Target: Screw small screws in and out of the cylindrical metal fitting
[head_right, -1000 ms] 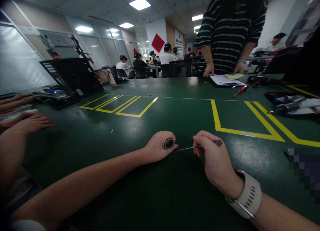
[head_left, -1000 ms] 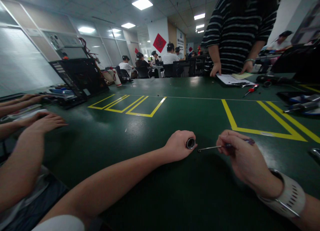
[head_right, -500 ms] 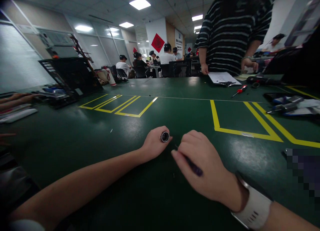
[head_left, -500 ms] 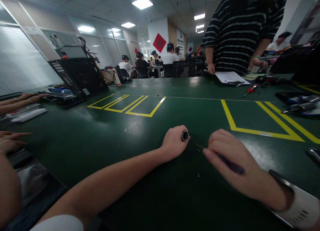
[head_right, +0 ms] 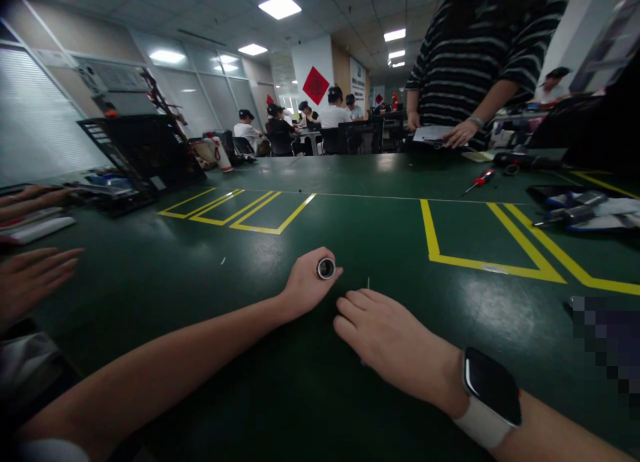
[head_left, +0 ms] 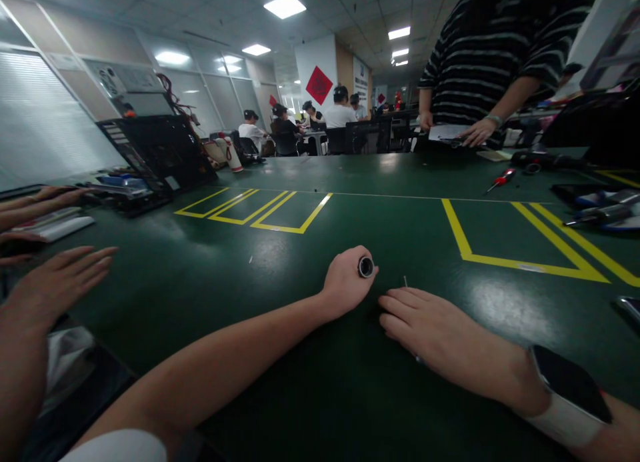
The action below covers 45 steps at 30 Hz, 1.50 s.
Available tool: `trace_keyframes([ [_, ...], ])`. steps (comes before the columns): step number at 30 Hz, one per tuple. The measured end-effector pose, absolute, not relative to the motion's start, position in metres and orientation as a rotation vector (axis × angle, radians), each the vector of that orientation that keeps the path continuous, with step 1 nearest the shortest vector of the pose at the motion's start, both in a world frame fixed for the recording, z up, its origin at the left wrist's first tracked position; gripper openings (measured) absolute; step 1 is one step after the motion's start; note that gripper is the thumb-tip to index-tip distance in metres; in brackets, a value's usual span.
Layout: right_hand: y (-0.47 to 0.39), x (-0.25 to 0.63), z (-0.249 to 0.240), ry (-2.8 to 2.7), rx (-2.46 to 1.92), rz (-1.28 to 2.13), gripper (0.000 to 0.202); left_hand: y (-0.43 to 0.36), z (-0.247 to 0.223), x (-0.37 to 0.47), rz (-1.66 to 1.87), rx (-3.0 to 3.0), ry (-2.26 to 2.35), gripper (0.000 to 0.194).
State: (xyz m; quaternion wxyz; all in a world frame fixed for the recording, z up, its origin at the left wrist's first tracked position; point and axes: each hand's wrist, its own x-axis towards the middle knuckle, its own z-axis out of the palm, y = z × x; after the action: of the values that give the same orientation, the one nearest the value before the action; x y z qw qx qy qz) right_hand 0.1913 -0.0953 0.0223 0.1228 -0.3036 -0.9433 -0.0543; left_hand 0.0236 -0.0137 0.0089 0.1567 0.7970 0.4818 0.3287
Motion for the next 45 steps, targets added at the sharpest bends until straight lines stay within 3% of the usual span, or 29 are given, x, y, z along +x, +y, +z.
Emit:
trace_keyframes([
  [6, -0.092, 0.194, 0.027, -2.763, -1.017, -0.024, 0.024, -0.016, 0.01, 0.024, 0.981, 2.263, 1.19, 0.015],
  [18, -0.107, 0.181, 0.034, -2.797, -0.825, -0.18, 0.019, -0.018, 0.011, 0.023, 0.951, 2.207, 1.11, 0.022],
  [23, -0.109, 0.191, 0.051, -2.531, -0.86, -0.181, 0.014, -0.016, 0.011, 0.021, 0.867, 2.257, 1.014, 0.024],
  [32, -0.11, 0.197, 0.065, -1.896, -1.045, 0.404, 0.024, -0.017, 0.015, 0.021, 0.758, 2.347, 0.734, 0.02],
  [45, -0.106, 0.194, 0.054, -2.177, -0.994, 0.297, 0.018, -0.019, 0.014, 0.022, 0.644, 2.478, 0.81, 0.015],
])
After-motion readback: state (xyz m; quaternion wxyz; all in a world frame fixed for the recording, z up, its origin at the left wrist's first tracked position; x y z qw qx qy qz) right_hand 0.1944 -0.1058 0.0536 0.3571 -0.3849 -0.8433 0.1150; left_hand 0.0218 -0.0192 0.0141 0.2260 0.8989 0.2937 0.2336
